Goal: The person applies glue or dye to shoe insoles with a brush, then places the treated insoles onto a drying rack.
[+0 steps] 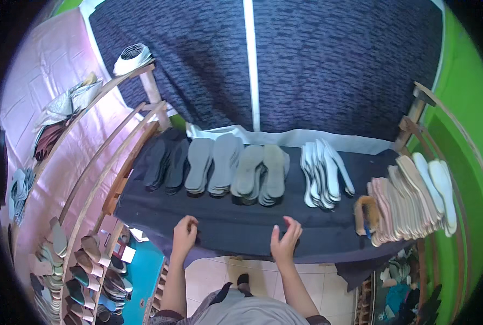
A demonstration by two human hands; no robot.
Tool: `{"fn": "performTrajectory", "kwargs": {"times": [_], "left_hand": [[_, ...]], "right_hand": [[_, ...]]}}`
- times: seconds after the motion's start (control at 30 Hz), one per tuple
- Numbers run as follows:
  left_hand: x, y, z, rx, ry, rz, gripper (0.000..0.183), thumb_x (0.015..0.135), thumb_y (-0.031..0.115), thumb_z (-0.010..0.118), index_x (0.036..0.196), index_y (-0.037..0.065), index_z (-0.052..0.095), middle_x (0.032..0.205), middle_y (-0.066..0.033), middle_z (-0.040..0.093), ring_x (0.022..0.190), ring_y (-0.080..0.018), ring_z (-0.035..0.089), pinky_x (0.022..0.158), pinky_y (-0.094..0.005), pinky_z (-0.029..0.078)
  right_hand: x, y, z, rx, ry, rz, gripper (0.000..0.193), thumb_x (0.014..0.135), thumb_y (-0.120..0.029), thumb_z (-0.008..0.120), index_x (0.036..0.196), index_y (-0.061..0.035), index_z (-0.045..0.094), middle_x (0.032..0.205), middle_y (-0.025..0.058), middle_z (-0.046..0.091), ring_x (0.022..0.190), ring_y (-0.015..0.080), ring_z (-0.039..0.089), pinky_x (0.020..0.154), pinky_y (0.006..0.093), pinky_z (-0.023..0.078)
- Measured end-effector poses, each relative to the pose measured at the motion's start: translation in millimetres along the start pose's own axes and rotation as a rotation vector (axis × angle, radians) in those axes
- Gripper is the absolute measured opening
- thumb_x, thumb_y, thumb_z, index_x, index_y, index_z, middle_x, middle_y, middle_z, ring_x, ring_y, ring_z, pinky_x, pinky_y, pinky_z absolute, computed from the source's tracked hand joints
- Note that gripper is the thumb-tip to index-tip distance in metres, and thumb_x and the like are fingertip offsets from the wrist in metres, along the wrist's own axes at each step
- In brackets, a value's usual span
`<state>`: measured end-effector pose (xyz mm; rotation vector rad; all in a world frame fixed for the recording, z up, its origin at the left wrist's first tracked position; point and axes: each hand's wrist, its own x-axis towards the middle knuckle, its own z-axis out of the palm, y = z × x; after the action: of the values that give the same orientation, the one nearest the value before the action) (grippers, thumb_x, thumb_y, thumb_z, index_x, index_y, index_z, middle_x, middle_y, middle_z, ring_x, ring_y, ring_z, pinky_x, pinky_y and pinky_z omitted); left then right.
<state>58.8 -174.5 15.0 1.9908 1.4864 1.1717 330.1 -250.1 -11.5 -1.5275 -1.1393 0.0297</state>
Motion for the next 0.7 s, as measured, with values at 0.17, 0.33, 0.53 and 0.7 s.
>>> {"fn": "performTrajectory", "kwargs": {"times": [0.17, 0.33, 0.53, 0.7], "left_hand": [[75, -57, -11, -0.013, 0.131, -0.065, 0.013, 0.079, 0.003, 0.058, 0.091, 0.001, 0.057, 0.084, -0.0146, 0.059, 0.076, -0.0288, 0.059, 0.070, -0.0352, 0.047], [137, -112, 10, 0.346, 0.246, -0.113, 0.040, 0.077, 0.018, 0.069, 0.111, 0.007, 0.053, 0.111, -0.0143, 0.054, 0.109, -0.0314, 0.050, 0.090, -0.0434, 0.039], [170, -110, 24, 0.600, 0.168, -0.295, 0.060, 0.074, 0.031, 0.071, 0.124, 0.011, 0.046, 0.124, -0.0170, 0.049, 0.115, -0.0355, 0.045, 0.094, -0.0506, 0.035], [191, -114, -5, 0.260, 0.082, -0.488, 0.069, 0.064, 0.029, 0.075, 0.124, 0.010, 0.047, 0.116, -0.0185, 0.054, 0.104, -0.0341, 0.054, 0.088, -0.0429, 0.044]], "right_hand": [[16, 16, 50, -0.021, 0.128, -0.021, 0.033, 0.081, -0.005, 0.056, 0.113, 0.0019, 0.047, 0.107, 0.0178, 0.048, 0.099, 0.0318, 0.046, 0.089, 0.0402, 0.036], [19, 19, 60, -0.047, 0.142, -0.008, 0.030, 0.081, -0.005, 0.056, 0.109, 0.0015, 0.047, 0.104, 0.0173, 0.048, 0.098, 0.0314, 0.045, 0.090, 0.0398, 0.035], [19, 23, 62, -0.073, 0.125, -0.007, 0.030, 0.080, -0.004, 0.055, 0.108, 0.0013, 0.048, 0.103, 0.0170, 0.048, 0.097, 0.0307, 0.045, 0.087, 0.0387, 0.036], [18, 23, 61, -0.040, 0.133, 0.018, 0.030, 0.079, -0.003, 0.056, 0.108, 0.0009, 0.049, 0.102, 0.0171, 0.049, 0.096, 0.0304, 0.046, 0.085, 0.0383, 0.037]]}}
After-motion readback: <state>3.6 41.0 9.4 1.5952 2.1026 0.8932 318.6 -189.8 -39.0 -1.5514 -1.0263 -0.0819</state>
